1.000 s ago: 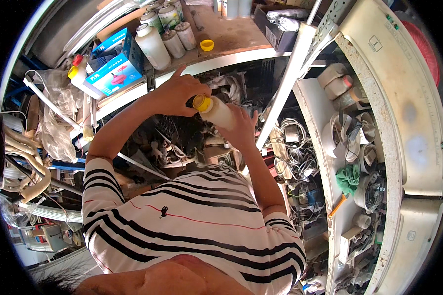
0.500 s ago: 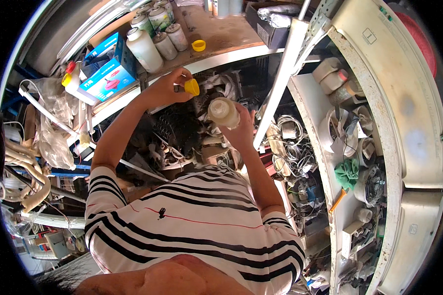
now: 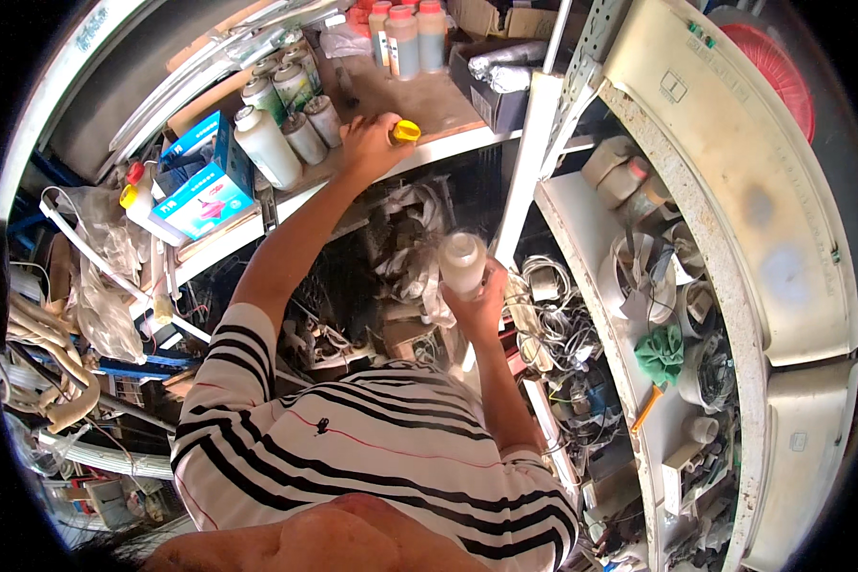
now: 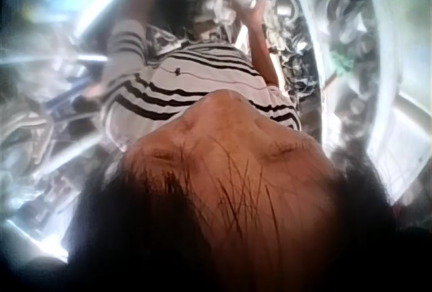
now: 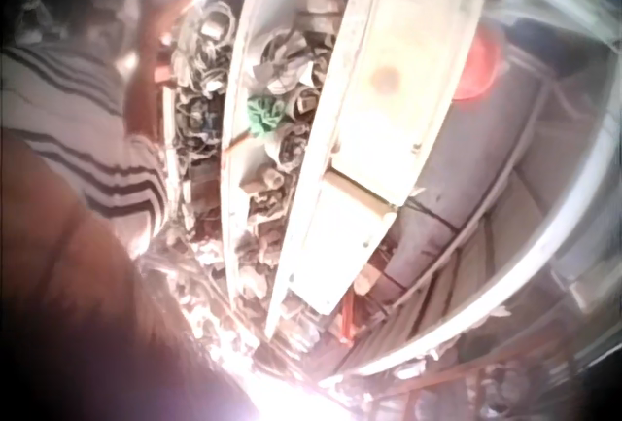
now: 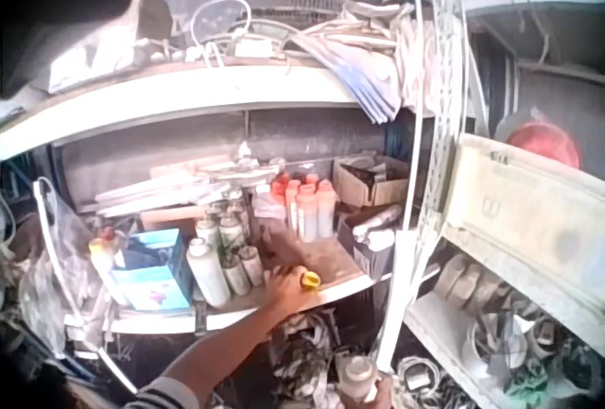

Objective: The person handles several plastic bottles on a storage shelf, unscrewing a cap from one, pouring liquid into another, and then rearranging various bottles, cans, and a plastic bag across the shelves.

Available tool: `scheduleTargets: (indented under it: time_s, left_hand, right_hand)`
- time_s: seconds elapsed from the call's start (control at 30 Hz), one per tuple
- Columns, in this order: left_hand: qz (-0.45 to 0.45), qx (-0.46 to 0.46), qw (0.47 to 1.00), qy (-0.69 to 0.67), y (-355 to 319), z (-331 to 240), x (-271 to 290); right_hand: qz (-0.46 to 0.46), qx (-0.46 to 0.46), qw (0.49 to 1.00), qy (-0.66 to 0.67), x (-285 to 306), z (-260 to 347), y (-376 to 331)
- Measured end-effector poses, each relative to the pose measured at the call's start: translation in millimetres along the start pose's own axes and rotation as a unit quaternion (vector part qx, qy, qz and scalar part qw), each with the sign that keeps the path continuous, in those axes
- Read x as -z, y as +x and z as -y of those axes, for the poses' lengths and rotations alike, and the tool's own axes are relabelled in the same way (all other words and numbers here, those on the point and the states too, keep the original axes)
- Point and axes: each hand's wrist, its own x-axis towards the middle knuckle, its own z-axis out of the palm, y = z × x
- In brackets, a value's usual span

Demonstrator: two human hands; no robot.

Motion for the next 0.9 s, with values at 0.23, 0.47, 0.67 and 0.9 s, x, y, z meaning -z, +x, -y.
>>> scheduleTargets:
  time_s: [0.23, 0.47, 0.67, 0.9]
  left_hand:
    - [0.114, 0.093, 0.982, 0.115, 30.4, 3.4, -31.2]
    - [0.349, -0.145, 0.866, -0.328, -66.9, -4.3, 24.7]
    - [0.281, -0.030, 0.850, -0.445, -146.3, -12.5, 54.0]
    - [0.135, 0.090, 0.876, -0.453, -178.0, 5.1, 72.3]
  right_hand:
    - [-0.026, 0.033, 0.999, -0.034, 15.5, 3.3, -1.2]
    - [0.033, -0.006, 0.998, 0.055, 21.0, 37.1, 26.8]
    - [0.197, 0.029, 0.964, 0.176, -9.3, 47.5, 57.3]
    - [0.317, -0.019, 0.912, 0.259, -55.6, 68.4, 68.0]
